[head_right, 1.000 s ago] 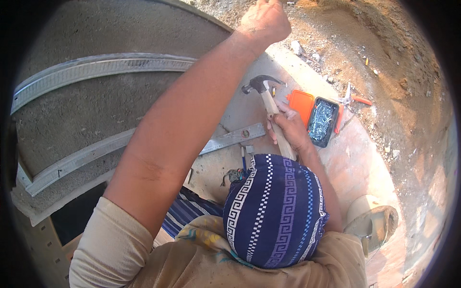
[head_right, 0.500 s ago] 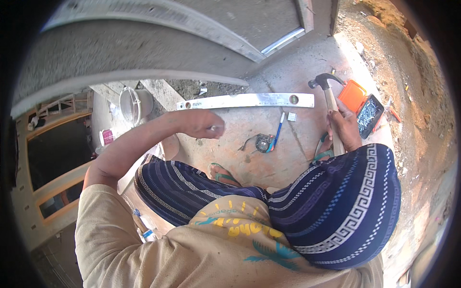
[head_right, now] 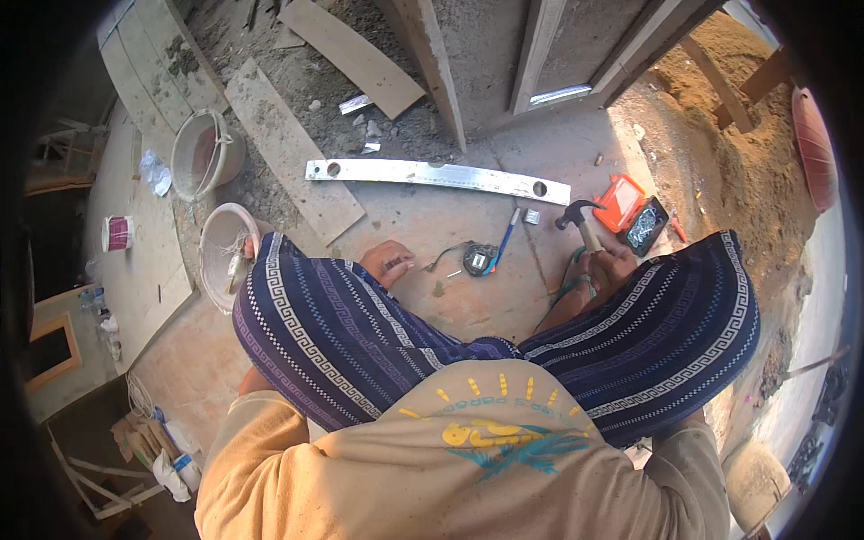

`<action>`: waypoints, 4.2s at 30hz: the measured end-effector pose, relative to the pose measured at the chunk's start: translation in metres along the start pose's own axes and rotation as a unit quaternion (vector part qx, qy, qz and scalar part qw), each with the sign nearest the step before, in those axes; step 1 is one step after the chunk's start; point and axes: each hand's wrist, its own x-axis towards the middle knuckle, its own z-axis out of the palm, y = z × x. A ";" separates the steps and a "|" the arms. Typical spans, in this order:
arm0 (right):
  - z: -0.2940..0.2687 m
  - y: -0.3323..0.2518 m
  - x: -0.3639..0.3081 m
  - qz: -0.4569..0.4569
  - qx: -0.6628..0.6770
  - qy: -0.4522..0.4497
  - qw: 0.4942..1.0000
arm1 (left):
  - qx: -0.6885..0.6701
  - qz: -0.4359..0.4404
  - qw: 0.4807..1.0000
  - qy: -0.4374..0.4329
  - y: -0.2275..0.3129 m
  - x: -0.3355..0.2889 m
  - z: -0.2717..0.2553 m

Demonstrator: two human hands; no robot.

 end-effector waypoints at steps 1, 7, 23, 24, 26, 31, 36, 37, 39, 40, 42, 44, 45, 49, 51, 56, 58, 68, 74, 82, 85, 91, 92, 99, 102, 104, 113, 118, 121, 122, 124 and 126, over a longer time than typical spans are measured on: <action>0.000 -0.006 -0.005 -0.005 -0.023 -0.004 1.000 | 0.011 0.054 0.998 0.006 -0.012 0.009 0.019; 0.029 0.014 -0.023 -0.022 -0.083 0.005 0.996 | 0.035 -0.018 0.999 0.027 -0.058 -0.028 0.079; 0.021 -0.014 0.018 -0.115 -0.137 0.069 0.982 | 0.157 0.010 0.986 0.049 -0.040 0.034 0.043; 0.015 -0.024 0.025 -0.126 -0.141 0.084 0.978 | 0.155 0.006 0.987 0.052 -0.037 0.042 0.038; 0.002 -0.046 0.037 -0.142 -0.151 0.110 0.972 | 0.151 -0.004 0.987 0.062 -0.033 0.051 0.036; -0.019 -0.077 0.057 -0.171 -0.163 0.163 0.958 | 0.132 -0.035 0.986 0.096 -0.033 0.065 0.028; -0.020 -0.053 0.065 -0.192 -0.156 0.206 0.947 | 0.095 -0.053 0.983 0.150 -0.041 0.064 0.029; -0.012 -0.036 0.069 -0.201 -0.156 0.208 0.944 | 0.084 -0.059 0.980 0.173 -0.045 0.057 0.026; 0.001 0.032 0.067 -0.215 -0.143 0.233 0.937 | 0.060 -0.082 0.974 0.201 -0.050 0.036 0.027; 0.012 0.071 0.060 -0.209 -0.126 0.241 0.939 | 0.052 -0.103 0.971 0.210 -0.050 0.027 0.028; 0.027 0.109 0.041 -0.184 -0.098 0.242 0.948 | 0.033 -0.151 0.957 0.244 -0.050 0.006 0.031; 0.038 0.060 0.019 -0.151 -0.077 0.214 0.962 | 0.009 -0.177 0.938 0.298 -0.057 -0.004 0.027; 0.035 0.077 0.022 -0.162 -0.129 0.222 0.953 | -0.006 -0.192 0.926 0.324 -0.060 -0.013 0.026; 0.044 0.063 -0.012 -0.177 -0.386 0.276 0.862 | 0.028 -0.230 0.930 0.287 -0.011 0.006 -0.014; 0.040 0.055 -0.014 -0.181 -0.418 0.238 0.858 | 0.051 -0.080 0.930 0.354 -0.019 0.021 -0.024; 0.063 -0.011 -0.030 -0.183 -0.523 0.195 0.809 | 0.145 0.140 0.939 0.279 -0.050 0.062 -0.074; 0.045 0.015 -0.012 -0.230 -0.559 0.178 0.776 | 0.202 0.076 0.953 0.215 -0.021 0.078 -0.084; -0.001 -0.080 0.044 -0.196 -0.459 0.167 0.850 | 0.522 0.010 0.852 0.043 -0.042 0.111 -0.127; -0.020 -0.090 0.040 -0.165 -0.417 0.165 0.878 | 0.437 0.176 0.882 -0.029 0.035 0.098 -0.139; -0.033 -0.076 0.012 -0.143 -0.429 0.142 0.881 | 0.386 0.155 0.898 -0.146 0.127 0.127 -0.173; -0.034 -0.073 0.011 -0.139 -0.436 0.130 0.880 | 0.350 0.094 0.915 -0.177 0.160 0.138 -0.170; -0.022 -0.089 0.032 -0.155 -0.449 0.102 0.874 | 0.195 -0.039 0.951 -0.238 0.102 0.092 -0.156; -0.024 -0.092 0.037 -0.157 -0.450 0.099 0.874 | 0.151 -0.100 0.956 -0.229 0.092 0.075 -0.151; -0.032 -0.080 0.046 -0.143 -0.436 0.082 0.885 | -0.038 -0.320 0.944 -0.071 0.045 0.002 -0.116; -0.034 -0.075 0.044 -0.143 -0.414 0.073 0.896 | -0.006 -0.310 0.951 0.017 0.020 -0.004 -0.101; -0.035 -0.080 0.036 -0.147 -0.405 0.071 0.900 | 0.018 -0.291 0.954 0.072 -0.004 -0.007 -0.088; -0.079 -0.126 -0.076 -0.230 -0.234 0.139 0.934 | 0.177 -0.004 0.924 0.339 0.094 0.061 -0.161; -0.053 -0.255 -0.206 -0.329 -0.208 0.385 0.837 | 0.236 0.363 0.825 0.364 0.344 0.100 -0.216; -0.036 -0.300 -0.261 -0.489 -0.119 0.404 0.764 | 0.370 0.480 0.695 0.387 0.466 0.114 -0.208; -0.026 -0.306 -0.269 -0.542 -0.063 0.408 0.732 | 0.408 0.484 0.663 0.399 0.498 0.123 -0.207; 0.015 -0.312 -0.271 -0.535 0.012 0.405 0.741 | 0.505 0.448 0.605 0.422 0.539 0.147 -0.214; 0.059 -0.304 -0.260 -0.525 0.127 0.374 0.754 | 0.591 0.346 0.584 0.436 0.566 0.164 -0.204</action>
